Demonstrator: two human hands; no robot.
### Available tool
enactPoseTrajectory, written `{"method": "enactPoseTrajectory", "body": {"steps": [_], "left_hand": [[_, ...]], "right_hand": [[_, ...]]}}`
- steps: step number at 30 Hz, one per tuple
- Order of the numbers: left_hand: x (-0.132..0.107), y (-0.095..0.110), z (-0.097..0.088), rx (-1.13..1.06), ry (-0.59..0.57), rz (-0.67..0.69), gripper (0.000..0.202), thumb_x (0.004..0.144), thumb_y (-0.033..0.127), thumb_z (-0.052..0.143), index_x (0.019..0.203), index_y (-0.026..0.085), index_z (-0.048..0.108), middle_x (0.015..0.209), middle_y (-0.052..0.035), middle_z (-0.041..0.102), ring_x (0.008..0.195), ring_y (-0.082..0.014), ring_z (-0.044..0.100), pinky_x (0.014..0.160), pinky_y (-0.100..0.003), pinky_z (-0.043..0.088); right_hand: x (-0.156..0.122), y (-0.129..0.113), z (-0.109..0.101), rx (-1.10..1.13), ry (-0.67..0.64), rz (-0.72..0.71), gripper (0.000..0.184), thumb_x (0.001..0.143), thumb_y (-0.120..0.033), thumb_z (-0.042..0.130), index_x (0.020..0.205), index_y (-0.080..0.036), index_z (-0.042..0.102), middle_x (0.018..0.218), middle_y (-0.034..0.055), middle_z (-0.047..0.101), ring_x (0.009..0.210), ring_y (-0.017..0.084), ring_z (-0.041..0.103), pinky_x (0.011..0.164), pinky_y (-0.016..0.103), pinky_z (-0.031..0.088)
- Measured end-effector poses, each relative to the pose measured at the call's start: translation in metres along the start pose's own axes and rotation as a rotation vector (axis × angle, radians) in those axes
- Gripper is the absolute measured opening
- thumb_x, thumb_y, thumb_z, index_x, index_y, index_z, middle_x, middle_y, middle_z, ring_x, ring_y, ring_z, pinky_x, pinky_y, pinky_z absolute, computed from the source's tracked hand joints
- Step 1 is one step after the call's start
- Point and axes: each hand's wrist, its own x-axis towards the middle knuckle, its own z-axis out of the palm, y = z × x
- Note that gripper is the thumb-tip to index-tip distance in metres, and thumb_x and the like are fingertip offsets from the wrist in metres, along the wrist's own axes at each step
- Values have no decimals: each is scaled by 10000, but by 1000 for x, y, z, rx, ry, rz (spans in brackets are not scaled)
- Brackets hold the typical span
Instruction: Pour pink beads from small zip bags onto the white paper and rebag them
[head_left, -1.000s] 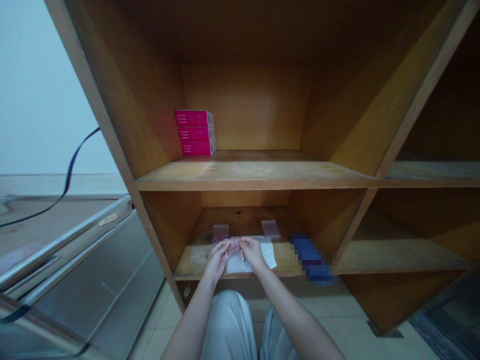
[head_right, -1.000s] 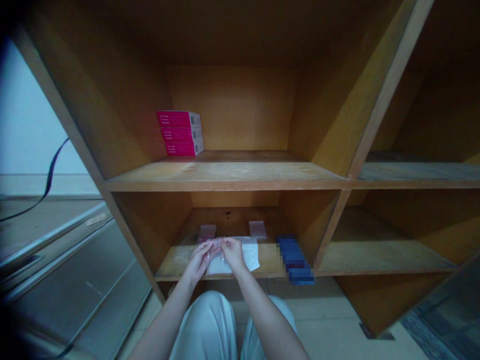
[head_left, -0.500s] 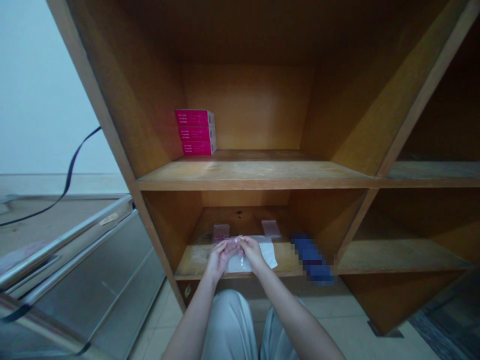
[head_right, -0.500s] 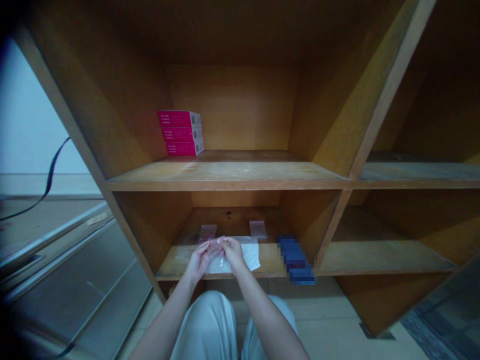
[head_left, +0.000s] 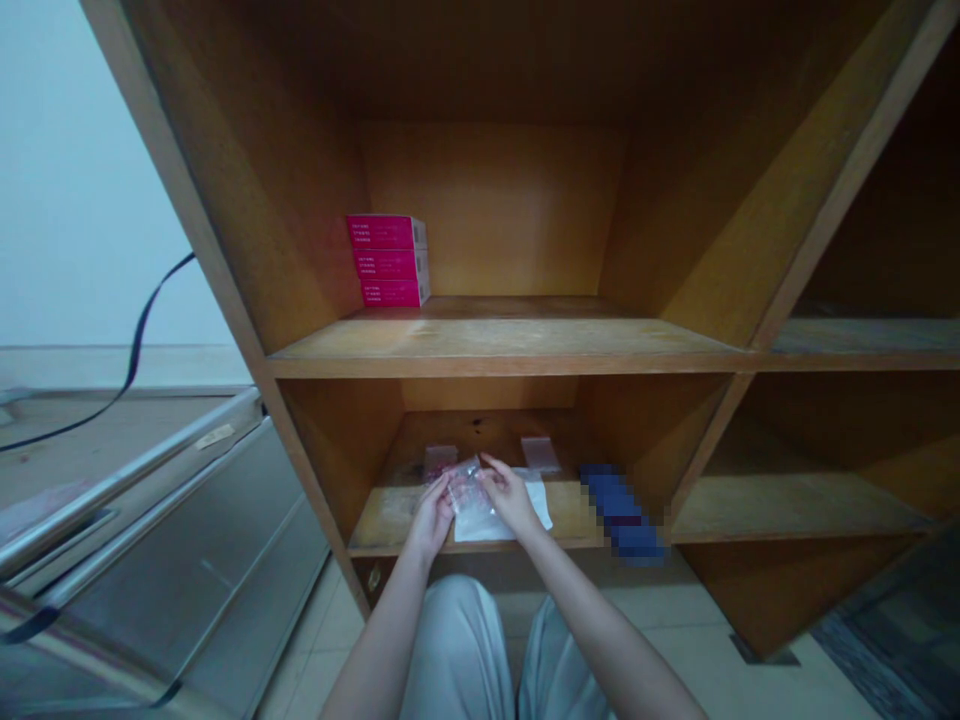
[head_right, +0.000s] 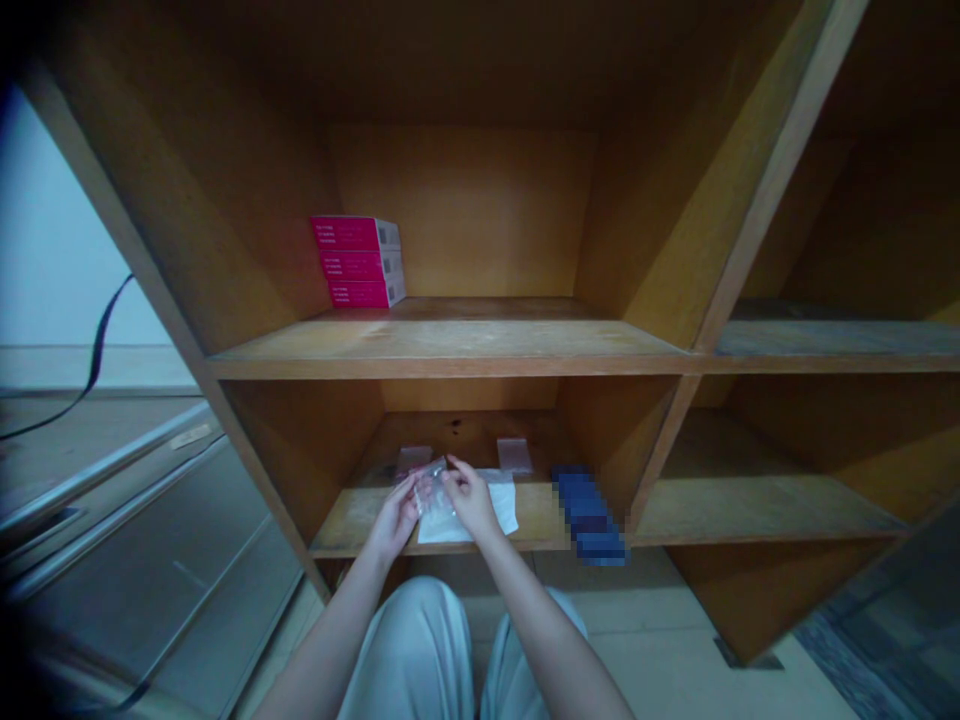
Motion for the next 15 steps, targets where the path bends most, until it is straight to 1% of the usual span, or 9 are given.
{"method": "enactPoseTrajectory", "body": {"steps": [2,4,6,8,11,15], "left_hand": [[1,-1,-2,2,-12,-2,137,723,135,556,842,123,622,800,-66,674,697,-142,625,698,-271,490],[3,-2,-4,12,-29,-7,155,725,139,558,867,123,617,831,-76,671,734,-152,624,711,-275,488],[3,-3,-6,26,-37,-18,174,729,142,556,893,120,608,869,-87,664,778,-160,620,729,-280,485],[3,-3,-6,41,-31,-34,178,736,149,551,906,122,599,888,-92,657,792,-164,618,723,-284,488],[2,-2,-6,53,-23,-31,202,755,170,533,949,137,577,897,-96,650,791,-166,618,696,-289,493],[1,-1,-4,59,-28,-15,228,777,176,499,994,132,553,936,-113,637,846,-178,607,731,-317,488]], "right_hand": [[-4,-2,-5,-73,-57,-63,355,724,-350,544,1043,-202,586,894,56,653,796,184,591,697,310,473],[-9,-3,-8,-150,-122,-120,280,736,-331,539,976,-214,626,955,58,643,878,196,579,783,340,450],[-13,-1,-11,-203,-168,-165,235,743,-312,537,928,-217,647,957,59,643,899,196,574,812,347,435],[-13,2,-14,-226,-167,-180,231,745,-298,536,928,-211,645,961,66,641,908,195,572,809,344,436],[-6,8,-24,-234,-73,-163,252,730,-298,547,947,-198,629,986,77,634,920,201,571,793,348,445],[20,17,-51,-237,170,-144,246,693,-298,567,892,-167,626,927,95,651,875,212,590,802,366,440]]}}
